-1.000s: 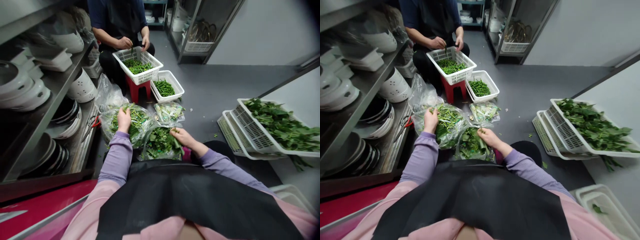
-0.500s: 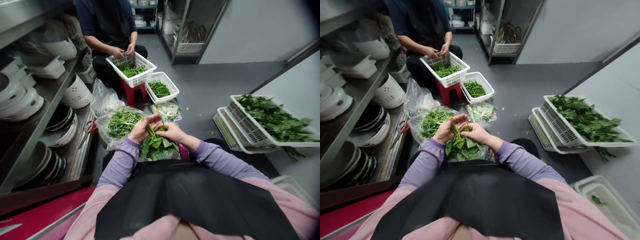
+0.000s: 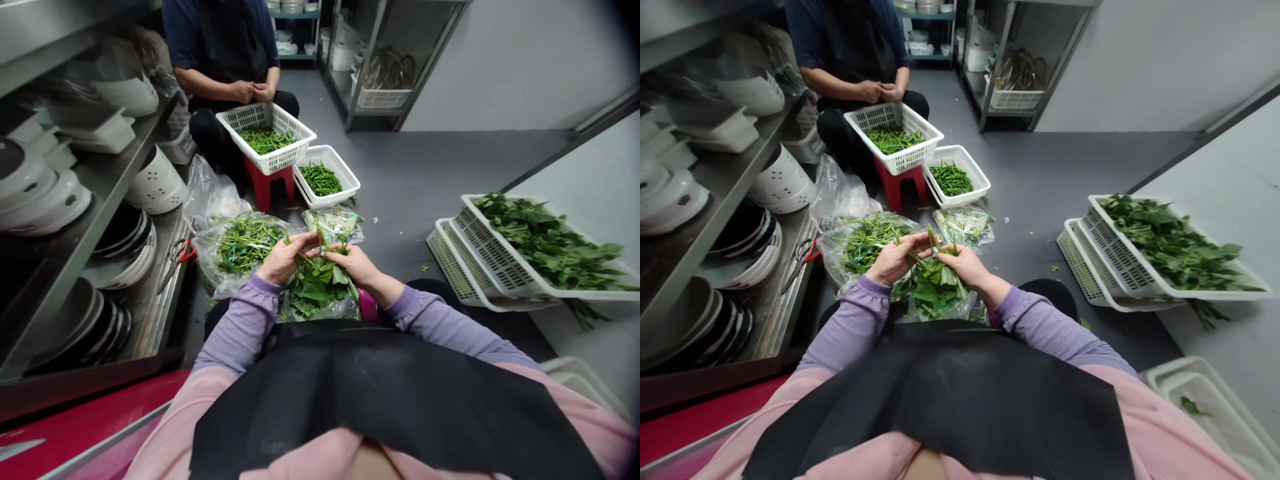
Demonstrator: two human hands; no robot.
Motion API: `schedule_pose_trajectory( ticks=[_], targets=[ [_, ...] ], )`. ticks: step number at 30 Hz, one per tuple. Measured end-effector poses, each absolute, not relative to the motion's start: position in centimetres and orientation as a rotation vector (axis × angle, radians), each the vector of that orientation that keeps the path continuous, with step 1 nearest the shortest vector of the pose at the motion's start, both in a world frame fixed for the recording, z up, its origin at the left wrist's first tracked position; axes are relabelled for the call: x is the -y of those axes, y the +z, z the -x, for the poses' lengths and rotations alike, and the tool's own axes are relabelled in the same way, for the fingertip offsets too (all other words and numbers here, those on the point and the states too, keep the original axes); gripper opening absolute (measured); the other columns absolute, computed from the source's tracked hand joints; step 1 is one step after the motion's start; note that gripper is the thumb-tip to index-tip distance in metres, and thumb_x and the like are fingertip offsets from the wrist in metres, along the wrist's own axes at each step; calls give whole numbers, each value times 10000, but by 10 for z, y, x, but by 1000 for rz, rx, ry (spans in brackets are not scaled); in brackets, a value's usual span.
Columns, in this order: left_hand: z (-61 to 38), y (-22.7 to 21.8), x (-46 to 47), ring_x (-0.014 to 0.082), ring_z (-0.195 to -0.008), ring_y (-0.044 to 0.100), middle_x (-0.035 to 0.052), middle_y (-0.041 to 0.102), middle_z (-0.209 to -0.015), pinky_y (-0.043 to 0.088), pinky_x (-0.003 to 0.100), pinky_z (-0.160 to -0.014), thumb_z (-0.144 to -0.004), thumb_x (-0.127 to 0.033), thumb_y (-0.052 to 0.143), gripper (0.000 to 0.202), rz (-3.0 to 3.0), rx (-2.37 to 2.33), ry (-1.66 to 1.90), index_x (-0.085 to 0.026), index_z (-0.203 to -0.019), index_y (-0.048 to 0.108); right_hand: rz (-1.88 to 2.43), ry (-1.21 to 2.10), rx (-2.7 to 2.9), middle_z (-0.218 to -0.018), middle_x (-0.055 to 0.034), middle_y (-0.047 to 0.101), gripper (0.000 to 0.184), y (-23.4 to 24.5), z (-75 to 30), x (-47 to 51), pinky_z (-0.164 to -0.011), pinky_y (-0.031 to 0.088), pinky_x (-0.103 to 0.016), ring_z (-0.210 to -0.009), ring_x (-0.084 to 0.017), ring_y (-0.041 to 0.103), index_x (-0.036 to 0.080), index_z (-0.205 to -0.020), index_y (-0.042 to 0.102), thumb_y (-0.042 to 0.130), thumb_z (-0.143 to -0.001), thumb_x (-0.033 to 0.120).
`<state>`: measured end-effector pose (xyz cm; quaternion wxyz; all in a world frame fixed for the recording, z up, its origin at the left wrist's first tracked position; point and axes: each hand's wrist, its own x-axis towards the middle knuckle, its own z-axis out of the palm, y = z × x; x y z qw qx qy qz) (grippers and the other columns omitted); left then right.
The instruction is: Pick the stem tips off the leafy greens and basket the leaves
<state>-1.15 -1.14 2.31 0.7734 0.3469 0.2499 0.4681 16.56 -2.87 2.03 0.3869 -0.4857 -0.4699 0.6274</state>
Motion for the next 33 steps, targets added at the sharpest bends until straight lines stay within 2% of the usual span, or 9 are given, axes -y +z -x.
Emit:
schedule_pose_trajectory(
  ticks=[4,7,9,12,15,17,21,27,33],
  targets=[
    [17,22,5,212,-727,661,92,681,-757,511,367,-730,-731,-376,650,373,-705,-608,1102,-88,-966,618,1167,1696,960,-669,34,611,339,22,-177,30,-642,444,-278,-598,-118,563,183,-824,565,727,-588,363],
    [17,22,5,202,-701,655,62,661,-687,515,366,-714,-733,-387,642,375,-714,-639,1115,-100,-969,590,1163,1686,910,-670,45,609,345,19,-178,31,-635,448,-265,-597,-110,567,190,-826,552,732,-584,356],
    [16,21,7,166,-647,641,49,645,-674,511,304,-652,-742,-391,628,362,-783,-653,1045,-102,-957,585,1143,1696,962,-680,42,616,338,18,-177,30,-654,456,-268,-609,-110,572,186,-825,560,732,-587,354],
    [16,17,9,79,-435,533,8,586,-584,403,190,-439,-752,-377,613,309,-950,-819,850,-98,-880,592,1084,1675,1031,-771,13,651,331,22,-177,25,-712,472,-292,-686,-133,599,185,-836,570,716,-610,379],
    [19,15,7,18,-304,353,-27,525,-516,225,164,-328,-750,-347,608,260,-1051,-1047,743,-97,-818,596,1059,1644,1044,-920,-32,669,327,31,-184,19,-754,478,-330,-786,-168,618,191,-839,549,692,-639,408],
    [20,18,4,4,-293,281,-53,478,-484,165,167,-324,-742,-356,611,256,-1043,-1126,865,-108,-804,590,1047,1664,1129,-959,-49,669,312,34,-188,18,-782,470,-342,-823,-173,617,183,-813,544,701,-638,388],
    [16,29,7,8,-335,301,-58,479,-498,182,171,-352,-699,-397,653,334,-1058,-1071,1064,-123,-877,584,1072,1628,1482,-939,-47,671,290,29,-186,20,-830,438,-328,-840,-152,602,159,-832,595,691,-658,370],
    [14,33,15,4,-342,324,-15,545,-539,179,175,-352,-661,-421,689,342,-1090,-868,859,-110,-696,550,1110,1602,1789,-881,-53,672,300,25,-181,22,-807,429,-305,-808,-152,590,132,-860,653,664,-687,378],
    [19,22,11,-4,-297,278,-24,544,-535,144,161,-318,-629,-403,722,371,-914,-602,683,-115,-804,565,1028,1928,1566,-801,-56,681,334,30,-182,17,-785,449,-317,-805,-180,614,133,-864,670,699,-633,372]
  ],
)
